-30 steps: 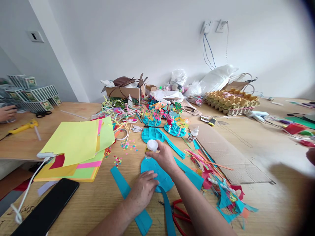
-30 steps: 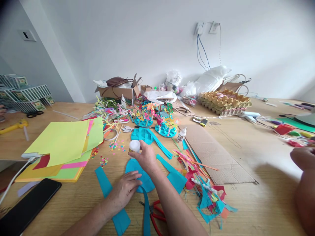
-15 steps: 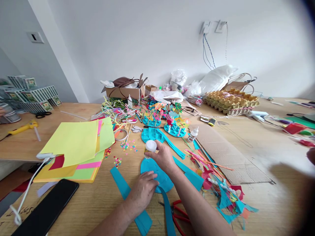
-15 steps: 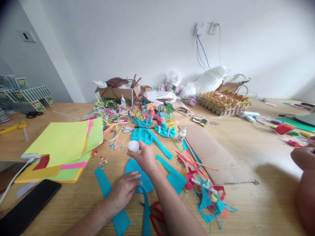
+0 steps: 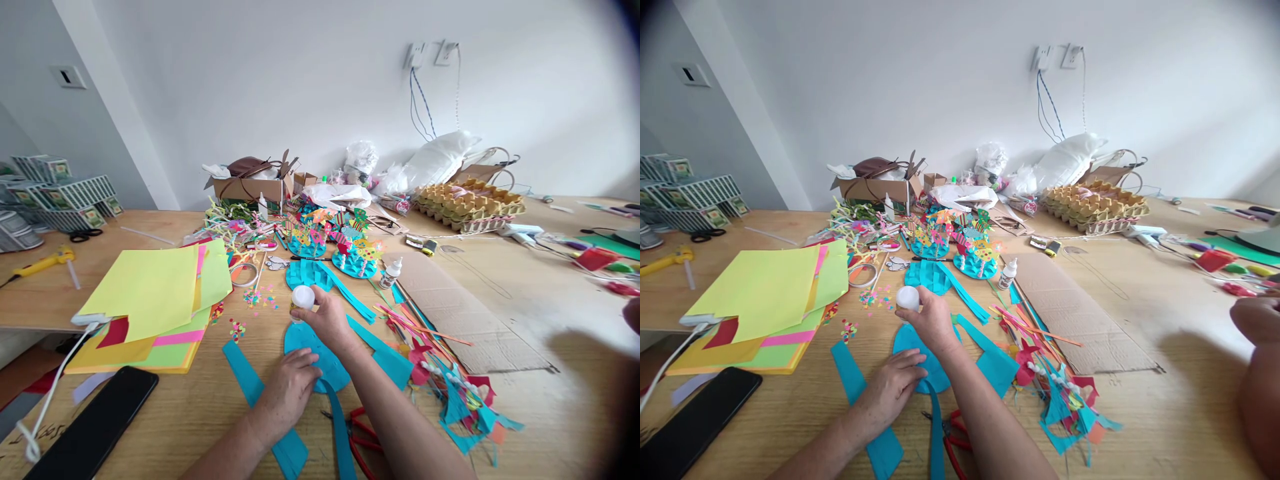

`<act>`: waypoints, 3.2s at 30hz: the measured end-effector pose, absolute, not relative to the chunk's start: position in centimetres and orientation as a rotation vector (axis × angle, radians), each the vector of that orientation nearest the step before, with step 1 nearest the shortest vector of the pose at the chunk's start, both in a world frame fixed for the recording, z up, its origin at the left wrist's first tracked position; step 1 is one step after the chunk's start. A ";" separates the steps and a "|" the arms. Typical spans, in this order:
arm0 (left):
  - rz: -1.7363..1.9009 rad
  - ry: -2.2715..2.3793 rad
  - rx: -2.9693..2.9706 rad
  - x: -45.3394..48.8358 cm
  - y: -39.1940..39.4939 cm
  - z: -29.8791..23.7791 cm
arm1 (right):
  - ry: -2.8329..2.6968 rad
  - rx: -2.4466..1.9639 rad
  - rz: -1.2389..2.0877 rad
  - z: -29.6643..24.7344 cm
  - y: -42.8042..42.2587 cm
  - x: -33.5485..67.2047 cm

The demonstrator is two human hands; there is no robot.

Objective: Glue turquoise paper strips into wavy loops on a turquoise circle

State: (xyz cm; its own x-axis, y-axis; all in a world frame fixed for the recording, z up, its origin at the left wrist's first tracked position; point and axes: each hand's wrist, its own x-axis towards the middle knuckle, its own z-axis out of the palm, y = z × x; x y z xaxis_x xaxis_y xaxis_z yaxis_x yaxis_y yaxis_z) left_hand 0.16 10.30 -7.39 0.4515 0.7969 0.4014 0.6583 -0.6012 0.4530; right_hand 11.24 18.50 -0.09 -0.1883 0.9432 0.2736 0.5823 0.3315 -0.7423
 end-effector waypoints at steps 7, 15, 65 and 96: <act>0.853 1.283 2.476 0.2 10.2 -7.3 | -1.900 -1.346 0.644 0.0 18.4 11.3; 0.847 1.279 2.479 0.3 10.3 -7.2 | -1.903 -1.342 0.736 0.3 18.1 11.8; 0.855 1.264 2.434 0.0 10.4 -7.5 | -1.891 -1.288 0.675 -0.1 18.7 11.3; 0.873 1.312 2.460 0.1 10.3 -7.3 | -1.881 -1.258 0.737 -1.2 18.1 12.2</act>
State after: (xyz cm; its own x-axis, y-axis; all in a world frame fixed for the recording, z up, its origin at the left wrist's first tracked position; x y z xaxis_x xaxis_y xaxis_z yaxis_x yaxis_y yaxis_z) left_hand 0.13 10.27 -7.32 0.4252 0.8125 0.3989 0.6820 -0.5773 0.4490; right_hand 12.17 18.06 -1.19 -0.2417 0.9340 0.2632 0.5063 0.3527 -0.7869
